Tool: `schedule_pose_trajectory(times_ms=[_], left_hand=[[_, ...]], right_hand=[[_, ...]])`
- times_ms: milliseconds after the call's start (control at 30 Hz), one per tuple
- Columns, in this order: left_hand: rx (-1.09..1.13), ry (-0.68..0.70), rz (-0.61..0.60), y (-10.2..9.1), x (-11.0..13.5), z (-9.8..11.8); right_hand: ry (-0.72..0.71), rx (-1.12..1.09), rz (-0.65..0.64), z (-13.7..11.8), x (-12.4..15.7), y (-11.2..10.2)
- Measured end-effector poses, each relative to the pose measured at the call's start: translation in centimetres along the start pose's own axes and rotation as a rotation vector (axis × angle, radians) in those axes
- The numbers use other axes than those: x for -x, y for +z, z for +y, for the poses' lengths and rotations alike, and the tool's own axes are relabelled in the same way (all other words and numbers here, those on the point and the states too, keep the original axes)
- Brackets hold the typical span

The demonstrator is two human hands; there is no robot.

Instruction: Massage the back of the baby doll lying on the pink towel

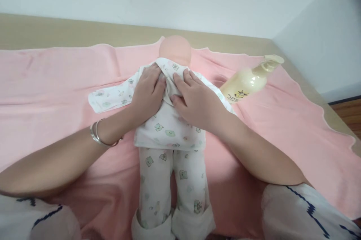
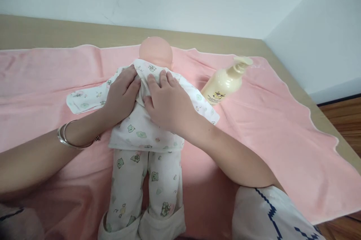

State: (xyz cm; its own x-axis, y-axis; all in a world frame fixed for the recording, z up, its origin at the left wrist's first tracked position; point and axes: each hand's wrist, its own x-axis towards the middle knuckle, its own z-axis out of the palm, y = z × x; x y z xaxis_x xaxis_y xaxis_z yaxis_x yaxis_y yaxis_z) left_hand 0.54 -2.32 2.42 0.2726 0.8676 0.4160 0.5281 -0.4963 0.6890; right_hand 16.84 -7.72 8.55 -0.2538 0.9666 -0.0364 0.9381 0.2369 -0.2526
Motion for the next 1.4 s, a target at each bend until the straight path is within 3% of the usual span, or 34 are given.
schedule_pose_trajectory(times_ms=[133,333,833,1033,1267,1400], left_hand=[[-0.011,-0.004,-0.002,0.0,0.1,-0.5],[-0.051,0.000,-0.021,0.1,0.3,-1.0],[-0.063,-0.006,-0.016,0.1,0.3,-0.9],[-0.169,0.092,-0.062,-0.2,0.2,-1.2],[-0.313,0.175,-0.083,-0.7,1.5,1.8],[-0.313,0.151,-0.100,-0.9,2.0,3.0]], right_hand=[[0.061,-0.098,-0.017,0.8,-1.4,-0.1],[0.056,-0.073,0.137,2.2,-3.1,2.1],[0.023,0.014,0.158,2.6,-2.9,2.5],[0.013,0.047,0.133,2.5,-2.6,2.2],[0.048,-0.013,0.051,2.9,-2.7,0.4],[0.057,-0.025,0.086,3.1,-2.8,0.1]])
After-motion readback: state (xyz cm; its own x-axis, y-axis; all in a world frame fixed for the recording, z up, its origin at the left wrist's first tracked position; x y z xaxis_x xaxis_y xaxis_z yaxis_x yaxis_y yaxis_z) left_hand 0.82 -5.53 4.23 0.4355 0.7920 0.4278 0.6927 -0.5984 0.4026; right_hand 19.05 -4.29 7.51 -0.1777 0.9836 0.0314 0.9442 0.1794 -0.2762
